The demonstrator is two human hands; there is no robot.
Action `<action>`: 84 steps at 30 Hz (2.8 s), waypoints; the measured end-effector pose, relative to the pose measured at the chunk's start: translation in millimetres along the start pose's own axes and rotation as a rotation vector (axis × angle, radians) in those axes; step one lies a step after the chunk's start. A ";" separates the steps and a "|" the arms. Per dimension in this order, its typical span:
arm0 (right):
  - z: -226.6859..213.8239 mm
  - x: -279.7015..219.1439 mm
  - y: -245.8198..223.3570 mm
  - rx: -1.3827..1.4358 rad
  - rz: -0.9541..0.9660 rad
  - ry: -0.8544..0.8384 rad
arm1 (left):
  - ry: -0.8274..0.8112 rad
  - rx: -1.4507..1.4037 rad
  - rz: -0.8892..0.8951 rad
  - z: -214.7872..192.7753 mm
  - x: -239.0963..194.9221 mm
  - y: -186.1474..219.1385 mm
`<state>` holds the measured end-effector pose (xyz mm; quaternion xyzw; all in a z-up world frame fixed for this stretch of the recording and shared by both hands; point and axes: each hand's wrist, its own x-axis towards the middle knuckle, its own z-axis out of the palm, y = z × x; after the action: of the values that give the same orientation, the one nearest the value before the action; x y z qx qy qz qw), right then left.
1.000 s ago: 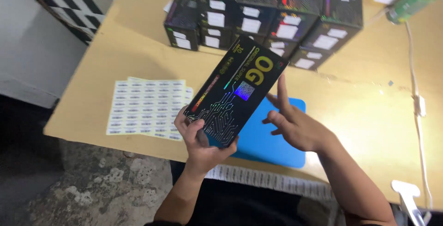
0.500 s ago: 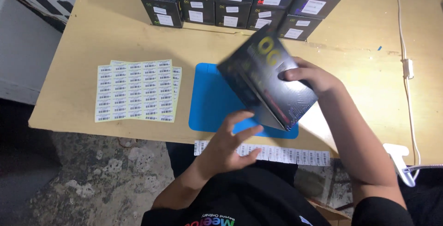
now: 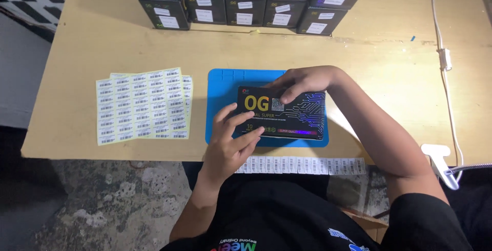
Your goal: The person opens a black box labeled 'OG' and removes several individually wrapped smartphone display assemblies. They unwrap one unit, peel off protective films from both sides, and inspect the front and back surfaces before placing it back on the table.
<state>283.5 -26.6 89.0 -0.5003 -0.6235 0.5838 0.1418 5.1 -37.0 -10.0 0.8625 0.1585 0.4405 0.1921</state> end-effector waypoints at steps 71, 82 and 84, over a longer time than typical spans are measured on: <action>62.4 -75.8 -29.4 -0.937 -0.514 0.725 | -0.561 0.011 -0.158 -51.5 51.7 30.5; 137.2 -66.7 54.1 -0.817 -0.384 0.947 | -0.731 0.320 -0.123 -4.8 100.0 -15.3; 146.8 -55.2 54.3 -0.830 -0.330 1.017 | -0.687 0.344 -0.131 -2.2 98.3 -6.0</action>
<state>222.0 -166.1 23.5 -0.6240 -0.7201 -0.0414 0.3007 58.0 12.1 57.1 0.9675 0.2111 0.0797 0.1142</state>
